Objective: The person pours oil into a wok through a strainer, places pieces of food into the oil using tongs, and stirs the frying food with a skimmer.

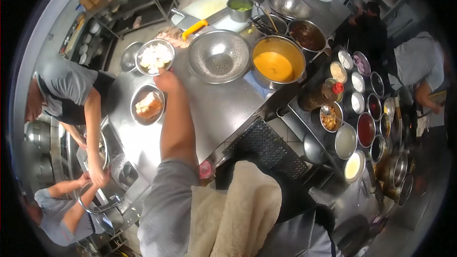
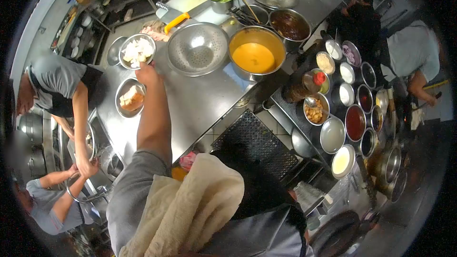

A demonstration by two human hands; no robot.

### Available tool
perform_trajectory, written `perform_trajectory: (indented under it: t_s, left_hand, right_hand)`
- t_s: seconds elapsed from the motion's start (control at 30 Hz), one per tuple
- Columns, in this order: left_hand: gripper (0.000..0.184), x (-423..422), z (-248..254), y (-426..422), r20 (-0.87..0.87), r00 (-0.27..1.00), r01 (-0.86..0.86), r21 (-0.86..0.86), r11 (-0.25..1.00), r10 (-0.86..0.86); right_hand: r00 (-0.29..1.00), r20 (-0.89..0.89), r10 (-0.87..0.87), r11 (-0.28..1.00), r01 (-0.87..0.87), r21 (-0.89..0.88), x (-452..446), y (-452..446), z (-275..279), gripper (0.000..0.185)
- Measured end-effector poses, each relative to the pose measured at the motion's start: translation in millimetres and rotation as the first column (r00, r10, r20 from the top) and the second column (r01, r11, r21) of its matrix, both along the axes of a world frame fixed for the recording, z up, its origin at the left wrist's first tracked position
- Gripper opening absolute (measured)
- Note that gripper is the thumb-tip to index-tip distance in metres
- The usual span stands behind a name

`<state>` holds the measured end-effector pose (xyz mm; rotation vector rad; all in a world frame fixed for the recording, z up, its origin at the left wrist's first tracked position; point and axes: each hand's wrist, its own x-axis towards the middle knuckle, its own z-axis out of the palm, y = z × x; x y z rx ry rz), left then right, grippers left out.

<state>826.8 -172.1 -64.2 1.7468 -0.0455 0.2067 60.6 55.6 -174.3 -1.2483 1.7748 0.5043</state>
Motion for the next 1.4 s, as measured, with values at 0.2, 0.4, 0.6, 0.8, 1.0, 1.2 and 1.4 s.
perform_trajectory:
  t_s: [0.2,0.4,0.6,0.8,1.0,1.2,1.4]
  left_hand:
    - [0.035,-54,77,19,0.241,0.813,0.432,0.362,0.826,-0.530]
    - [0.037,-184,103,8,0.315,-0.045,0.443,0.857,0.263,-0.948]
    - [0.023,-441,96,20,-0.100,-0.717,0.569,0.487,-0.663,-0.690]
    - [0.023,-602,86,79,-0.480,-0.759,0.592,-0.227,-0.773,-0.440]
    - [0.026,-662,102,110,-0.494,-0.755,0.623,-0.332,-0.708,-0.432]
    - [0.023,-645,89,108,-0.479,-0.697,0.703,-0.311,-0.640,-0.533]
    - [0.029,-638,107,78,-0.537,-0.617,0.753,-0.190,-0.630,-0.575]
  right_hand:
    - [0.975,-0.034,0.219,0.956,-0.221,-0.192,8,44,-108,0.035]
    - [0.940,0.144,-0.310,0.902,0.339,-0.269,55,44,89,0.038]
    - [0.667,0.218,-0.713,0.371,0.622,-0.689,28,121,133,0.026]
    - [0.175,0.186,-0.967,-0.017,0.682,-0.731,-24,222,169,0.020]
    - [-0.132,0.816,-0.562,-0.312,0.948,-0.061,-109,136,162,0.025]
    - [0.013,0.726,-0.687,-0.251,0.934,-0.255,-230,-32,65,0.035]
    - [-0.246,0.442,-0.863,-0.369,0.904,-0.216,-300,-118,54,0.042]
